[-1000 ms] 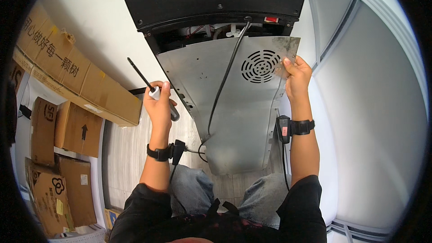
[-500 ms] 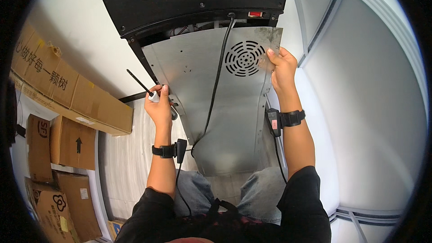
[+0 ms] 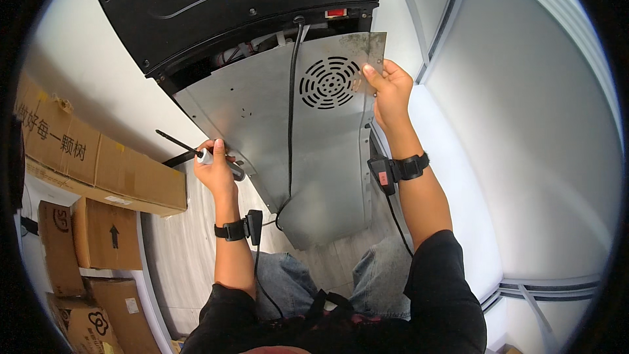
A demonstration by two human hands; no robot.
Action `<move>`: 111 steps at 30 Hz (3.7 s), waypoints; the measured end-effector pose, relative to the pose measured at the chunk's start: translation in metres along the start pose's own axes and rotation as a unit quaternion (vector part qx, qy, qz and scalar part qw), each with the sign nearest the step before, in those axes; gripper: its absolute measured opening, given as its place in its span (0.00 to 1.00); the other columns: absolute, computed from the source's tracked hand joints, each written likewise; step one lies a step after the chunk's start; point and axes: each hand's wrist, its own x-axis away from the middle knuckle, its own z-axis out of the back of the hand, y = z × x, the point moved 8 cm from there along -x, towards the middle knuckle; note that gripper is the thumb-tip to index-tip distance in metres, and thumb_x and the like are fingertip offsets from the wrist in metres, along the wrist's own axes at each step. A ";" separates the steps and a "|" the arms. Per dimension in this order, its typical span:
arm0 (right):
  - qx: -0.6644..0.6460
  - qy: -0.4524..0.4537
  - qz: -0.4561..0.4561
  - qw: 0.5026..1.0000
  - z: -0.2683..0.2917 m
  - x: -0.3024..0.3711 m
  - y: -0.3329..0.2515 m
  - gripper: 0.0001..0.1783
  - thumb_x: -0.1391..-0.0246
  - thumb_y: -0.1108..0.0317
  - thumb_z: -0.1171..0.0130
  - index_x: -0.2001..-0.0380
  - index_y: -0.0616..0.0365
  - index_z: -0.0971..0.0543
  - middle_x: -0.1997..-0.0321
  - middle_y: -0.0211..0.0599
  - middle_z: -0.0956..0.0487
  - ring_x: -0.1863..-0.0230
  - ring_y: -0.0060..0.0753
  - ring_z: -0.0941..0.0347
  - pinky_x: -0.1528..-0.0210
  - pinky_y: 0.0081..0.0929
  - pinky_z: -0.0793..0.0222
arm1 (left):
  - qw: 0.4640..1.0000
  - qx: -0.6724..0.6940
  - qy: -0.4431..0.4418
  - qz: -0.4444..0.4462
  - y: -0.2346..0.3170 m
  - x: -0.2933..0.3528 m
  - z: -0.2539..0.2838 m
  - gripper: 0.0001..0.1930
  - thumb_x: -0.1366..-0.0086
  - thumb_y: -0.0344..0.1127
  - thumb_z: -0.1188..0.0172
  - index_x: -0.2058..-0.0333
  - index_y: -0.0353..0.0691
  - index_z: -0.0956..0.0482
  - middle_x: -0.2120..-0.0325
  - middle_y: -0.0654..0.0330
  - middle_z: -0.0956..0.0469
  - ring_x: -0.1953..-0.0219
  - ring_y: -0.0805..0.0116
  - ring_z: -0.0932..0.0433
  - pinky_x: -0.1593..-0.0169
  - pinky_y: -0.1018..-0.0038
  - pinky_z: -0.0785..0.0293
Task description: The person uses a screwdriver to remove screws from the back of a black electronic device, detaches a metal cover, and then reattaches the cover by screwing it back into place. The task involves careful handling of screws and alignment of the cover.
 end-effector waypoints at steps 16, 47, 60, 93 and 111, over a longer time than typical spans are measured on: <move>0.040 0.049 0.006 0.998 -0.002 -0.001 0.002 0.11 0.47 0.78 0.41 0.60 0.73 0.24 0.66 0.40 0.19 0.69 0.20 0.26 0.65 0.17 0.29 | 1.000 0.018 0.009 -0.013 0.018 -0.005 -0.001 0.05 0.42 0.26 0.37 0.69 0.35 0.25 0.79 0.62 0.27 0.79 0.75 0.28 0.80 0.80 0.32; -0.038 0.136 0.020 0.990 0.003 0.003 0.004 0.14 0.56 0.82 0.34 0.65 0.70 0.25 0.73 0.32 0.24 0.74 0.19 0.30 0.68 0.15 0.31 | 0.998 -0.034 0.035 -0.029 0.023 -0.008 0.001 0.08 0.43 0.29 0.35 0.70 0.37 0.26 0.76 0.61 0.24 0.78 0.77 0.26 0.79 0.82 0.28; -0.015 0.214 0.074 0.974 0.019 0.006 0.012 0.20 0.60 0.81 0.30 0.62 0.68 0.27 0.73 0.32 0.27 0.72 0.21 0.30 0.69 0.16 0.31 | 0.990 -0.091 0.057 -0.093 0.029 -0.011 0.004 0.10 0.47 0.30 0.31 0.74 0.38 0.26 0.79 0.65 0.24 0.77 0.78 0.28 0.72 0.82 0.31; 0.210 0.238 0.232 0.919 0.004 0.025 -0.031 0.15 0.61 0.76 0.28 0.70 0.68 0.24 0.79 0.33 0.24 0.81 0.17 0.32 0.78 0.16 0.35 | 0.874 -0.319 -0.041 -0.365 0.145 -0.010 -0.077 0.37 0.56 0.32 0.24 0.46 0.38 0.31 0.64 0.60 0.19 0.67 0.71 0.22 0.61 0.78 0.27; 0.307 0.158 0.233 0.909 0.009 0.002 -0.042 0.20 0.70 0.69 0.23 0.71 0.65 0.20 0.72 0.35 0.21 0.74 0.25 0.26 0.69 0.19 0.27 | 0.863 -0.349 0.008 -0.365 0.135 -0.007 -0.068 0.44 0.53 0.43 0.24 0.40 0.35 0.38 0.58 0.46 0.21 0.55 0.64 0.21 0.55 0.75 0.26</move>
